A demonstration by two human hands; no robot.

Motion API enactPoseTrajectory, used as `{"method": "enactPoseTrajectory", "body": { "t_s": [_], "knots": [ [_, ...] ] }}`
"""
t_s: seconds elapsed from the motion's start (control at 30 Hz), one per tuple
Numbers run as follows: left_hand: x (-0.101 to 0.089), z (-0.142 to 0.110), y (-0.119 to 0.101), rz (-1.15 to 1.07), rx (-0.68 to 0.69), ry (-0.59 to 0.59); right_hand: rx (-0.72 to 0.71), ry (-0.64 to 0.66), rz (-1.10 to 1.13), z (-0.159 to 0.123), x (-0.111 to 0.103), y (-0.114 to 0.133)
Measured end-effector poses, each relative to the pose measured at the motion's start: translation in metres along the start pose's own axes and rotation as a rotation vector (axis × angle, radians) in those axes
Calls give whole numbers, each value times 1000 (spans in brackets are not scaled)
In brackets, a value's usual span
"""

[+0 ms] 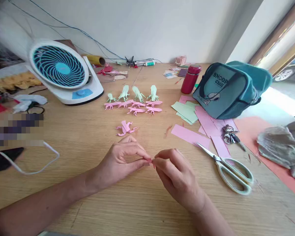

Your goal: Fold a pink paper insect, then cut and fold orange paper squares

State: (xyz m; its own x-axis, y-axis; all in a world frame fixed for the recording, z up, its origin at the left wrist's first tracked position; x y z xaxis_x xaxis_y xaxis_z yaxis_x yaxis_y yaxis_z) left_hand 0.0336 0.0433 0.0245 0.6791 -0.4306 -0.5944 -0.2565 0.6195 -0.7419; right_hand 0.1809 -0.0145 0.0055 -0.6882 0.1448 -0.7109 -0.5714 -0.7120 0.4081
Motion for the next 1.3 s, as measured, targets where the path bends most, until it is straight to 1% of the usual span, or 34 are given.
{"method": "enactPoseTrajectory", "body": {
  "t_s": [0.3, 0.53, 0.8, 1.0, 1.3],
  "knots": [
    [-3, 0, -9, 96, 54, -12, 4, 10, -21, -1, -3, 0],
    [-1, -1, -6, 51, 5, 13, -33, -27, -38, 0, -4, 4],
    [2, -2, -4, 9, -12, 12, -41, -66, 20, 0, -5, 5],
    [-1, -2, -10, 103, 45, -16, 11, -65, 63, 4, -5, 5],
    [-2, -3, -16, 244, 79, -25, 70, -76, 136, 7, -3, 2]
  ]
}}
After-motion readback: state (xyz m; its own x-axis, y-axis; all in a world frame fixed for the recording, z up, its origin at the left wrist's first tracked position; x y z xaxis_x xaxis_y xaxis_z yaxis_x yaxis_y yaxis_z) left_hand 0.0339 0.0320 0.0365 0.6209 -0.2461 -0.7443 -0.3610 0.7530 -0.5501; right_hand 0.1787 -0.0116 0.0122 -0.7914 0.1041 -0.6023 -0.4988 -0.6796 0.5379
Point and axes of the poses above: each hand's wrist, its own z-axis towards the middle knuckle, its own x-axis out of the palm, y = z × x, the point moved 6 cm from there along z, towards the middle knuckle, and after that the axes turned 10 degrees about y, right-handed, at the moved point
